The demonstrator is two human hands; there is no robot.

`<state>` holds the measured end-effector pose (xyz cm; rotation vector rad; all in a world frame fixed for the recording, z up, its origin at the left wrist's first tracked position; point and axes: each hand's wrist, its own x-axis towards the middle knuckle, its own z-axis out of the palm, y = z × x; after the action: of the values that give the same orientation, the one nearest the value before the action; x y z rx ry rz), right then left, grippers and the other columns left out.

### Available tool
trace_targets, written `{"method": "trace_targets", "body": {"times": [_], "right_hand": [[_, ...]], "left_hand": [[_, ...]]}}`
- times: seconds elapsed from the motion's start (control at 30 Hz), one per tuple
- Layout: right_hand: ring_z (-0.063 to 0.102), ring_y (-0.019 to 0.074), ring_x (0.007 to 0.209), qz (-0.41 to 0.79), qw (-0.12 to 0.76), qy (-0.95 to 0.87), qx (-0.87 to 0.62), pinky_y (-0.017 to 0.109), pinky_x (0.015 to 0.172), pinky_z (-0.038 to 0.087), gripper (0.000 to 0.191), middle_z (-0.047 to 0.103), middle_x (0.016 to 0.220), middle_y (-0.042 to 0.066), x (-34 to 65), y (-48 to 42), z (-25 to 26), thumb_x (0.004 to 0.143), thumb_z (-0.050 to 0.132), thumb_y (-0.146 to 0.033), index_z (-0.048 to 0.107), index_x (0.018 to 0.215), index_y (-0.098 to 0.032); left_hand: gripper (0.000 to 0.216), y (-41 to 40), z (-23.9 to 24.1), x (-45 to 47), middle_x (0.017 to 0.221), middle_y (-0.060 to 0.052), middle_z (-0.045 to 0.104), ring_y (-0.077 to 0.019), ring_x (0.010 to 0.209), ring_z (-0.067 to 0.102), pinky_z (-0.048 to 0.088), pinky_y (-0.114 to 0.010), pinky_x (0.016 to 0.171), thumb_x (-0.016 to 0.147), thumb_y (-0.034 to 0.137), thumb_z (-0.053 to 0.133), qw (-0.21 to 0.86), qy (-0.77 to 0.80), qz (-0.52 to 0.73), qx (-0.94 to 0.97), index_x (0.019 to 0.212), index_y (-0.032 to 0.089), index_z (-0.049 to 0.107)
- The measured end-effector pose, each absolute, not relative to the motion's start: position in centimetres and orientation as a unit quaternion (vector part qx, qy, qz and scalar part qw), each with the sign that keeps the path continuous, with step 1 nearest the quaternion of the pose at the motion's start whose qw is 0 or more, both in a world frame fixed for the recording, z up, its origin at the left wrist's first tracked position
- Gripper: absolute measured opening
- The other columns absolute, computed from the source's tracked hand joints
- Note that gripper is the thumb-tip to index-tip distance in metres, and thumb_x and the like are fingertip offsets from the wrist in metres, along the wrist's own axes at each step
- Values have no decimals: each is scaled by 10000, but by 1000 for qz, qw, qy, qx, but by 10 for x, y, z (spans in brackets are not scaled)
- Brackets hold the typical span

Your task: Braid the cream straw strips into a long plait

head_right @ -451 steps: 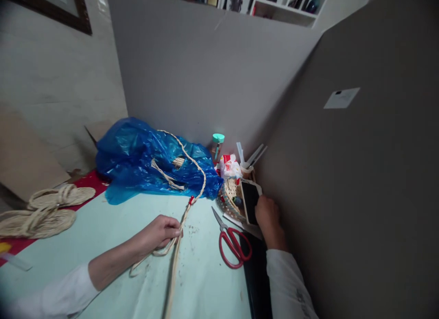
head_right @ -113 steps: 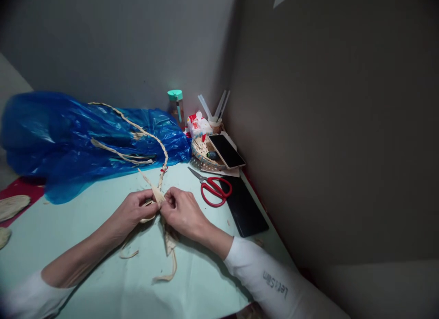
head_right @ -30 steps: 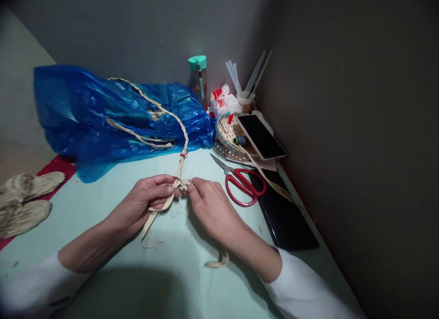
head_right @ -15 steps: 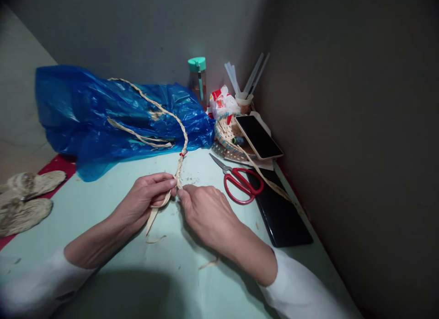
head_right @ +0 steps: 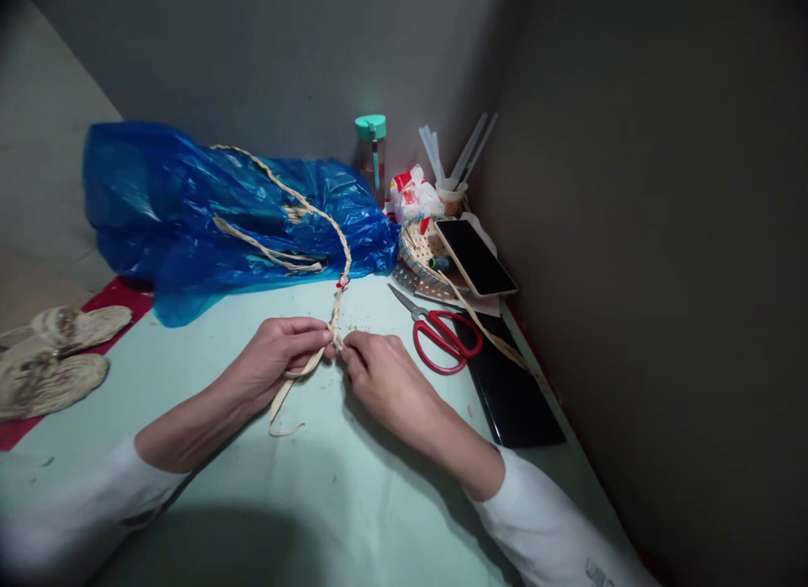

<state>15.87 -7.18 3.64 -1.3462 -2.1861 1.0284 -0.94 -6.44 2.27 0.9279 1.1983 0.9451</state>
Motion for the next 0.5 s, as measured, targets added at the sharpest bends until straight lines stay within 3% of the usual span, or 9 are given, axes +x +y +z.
{"method": "trace_targets", "body": {"times": [0.17, 0.3, 0.5], "right_hand": [[512, 140, 537, 174, 86, -833, -518, 292, 531, 217, 183, 651, 718, 77, 148, -85, 42, 859, 398, -97, 576, 874, -138], [600, 194, 591, 82, 41, -852, -516, 309, 513, 210, 198, 666, 789, 99, 141, -93, 41, 858, 395, -84, 558, 959, -130], [636, 201, 648, -15, 7, -873, -487, 298, 487, 336, 304, 647, 859, 109, 129, -104, 39, 844, 365, -13, 506, 1099, -100]], "left_hand": [[161, -69, 21, -3, 414, 0, 528, -44, 381, 342, 218, -201, 416, 719, 226, 667, 587, 551, 407, 432, 602, 115, 672], [97, -71, 20, 1, 528, -25, 610, -81, 461, 460, 313, -208, 459, 669, 211, 697, 588, 550, 430, 408, 623, 126, 694], [118, -73, 19, -1, 468, 47, 472, -29, 395, 287, 195, -195, 397, 692, 228, 693, 596, 534, 441, 406, 642, 121, 694]]}}
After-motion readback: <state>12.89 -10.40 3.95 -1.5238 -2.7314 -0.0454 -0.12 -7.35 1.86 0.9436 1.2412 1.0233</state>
